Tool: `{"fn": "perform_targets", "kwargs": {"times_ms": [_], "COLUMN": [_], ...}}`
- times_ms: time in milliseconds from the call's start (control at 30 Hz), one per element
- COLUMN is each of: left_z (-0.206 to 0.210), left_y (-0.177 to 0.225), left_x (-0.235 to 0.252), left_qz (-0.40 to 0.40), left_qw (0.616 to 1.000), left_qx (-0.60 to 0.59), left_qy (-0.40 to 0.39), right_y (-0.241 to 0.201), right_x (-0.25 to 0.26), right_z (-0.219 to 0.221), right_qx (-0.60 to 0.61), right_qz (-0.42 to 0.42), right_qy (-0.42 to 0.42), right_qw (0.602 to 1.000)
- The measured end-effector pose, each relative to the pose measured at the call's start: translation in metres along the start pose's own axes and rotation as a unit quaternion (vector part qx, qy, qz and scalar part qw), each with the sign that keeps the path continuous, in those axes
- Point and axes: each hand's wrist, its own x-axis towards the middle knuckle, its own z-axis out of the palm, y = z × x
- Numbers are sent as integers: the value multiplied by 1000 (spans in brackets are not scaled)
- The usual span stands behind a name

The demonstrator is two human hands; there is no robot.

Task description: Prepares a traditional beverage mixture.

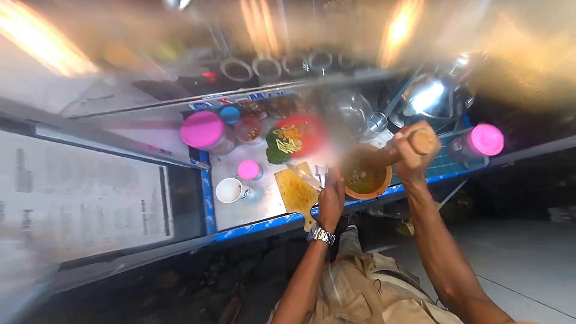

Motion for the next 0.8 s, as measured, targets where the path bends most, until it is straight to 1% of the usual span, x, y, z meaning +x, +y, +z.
{"fn": "perform_targets", "kwargs": {"times_ms": [67,100,167,233,267,333,367,433,467,500,533,567,600,667,733,767,800], "left_z": [0,1,3,4,4,0,-4,-2,0,2,3,3,3,-2,-2,2,4], "left_y": [0,0,1,2,0,4,7,4,2,1,1,0,-1,2,2,-1,-3], "left_x": [-1,-1,0,-1,-4,-2,3,-4,-4,-1,0,0,-3,1,-1,-5,-4], "left_qz": [-11,-14,-10,-9,-9,-5,-5,-21,-22,-16,-10,-6,-2,7,-1,-4,2], "left_qw": [1000,1000,1000,1000,1000,1000,1000,1000,1000,1000,1000,1000,1000,1000,1000,1000,1000], "left_qx": [-10,-12,-16,-13,-8,4,3,-9,-9,-9,-7,-5,-2,-1,-10,-7,-2], "left_qy": [-1,0,8,11,10,1,0,-7,-5,0,4,8,8,7,10,10,15], "right_y": [-24,-25,8,31,28,2,-8,-19,-8,15,31,36,32,4,-10,-5,13], "right_x": [4,-1,-23,-37,-39,-35,-25,-23,-26,-29,-31,-31,-33,-28,-23,-30,-35], "right_z": [-1,0,7,18,22,17,16,9,8,9,10,13,14,10,8,8,11], "right_qx": [33,27,-45,-89,-101,-103,-85,-32,-37,-53,-63,-73,-87,-92,-30,-34,-50], "right_qz": [-36,-46,-23,4,19,56,47,20,15,7,8,16,29,51,35,35,29], "right_qy": [-15,-16,2,-14,-33,-75,-81,-65,-38,-6,8,6,-4,-39,-37,-12,13], "right_qw": [999,998,999,996,994,990,992,997,998,999,998,997,996,994,998,999,998]}}
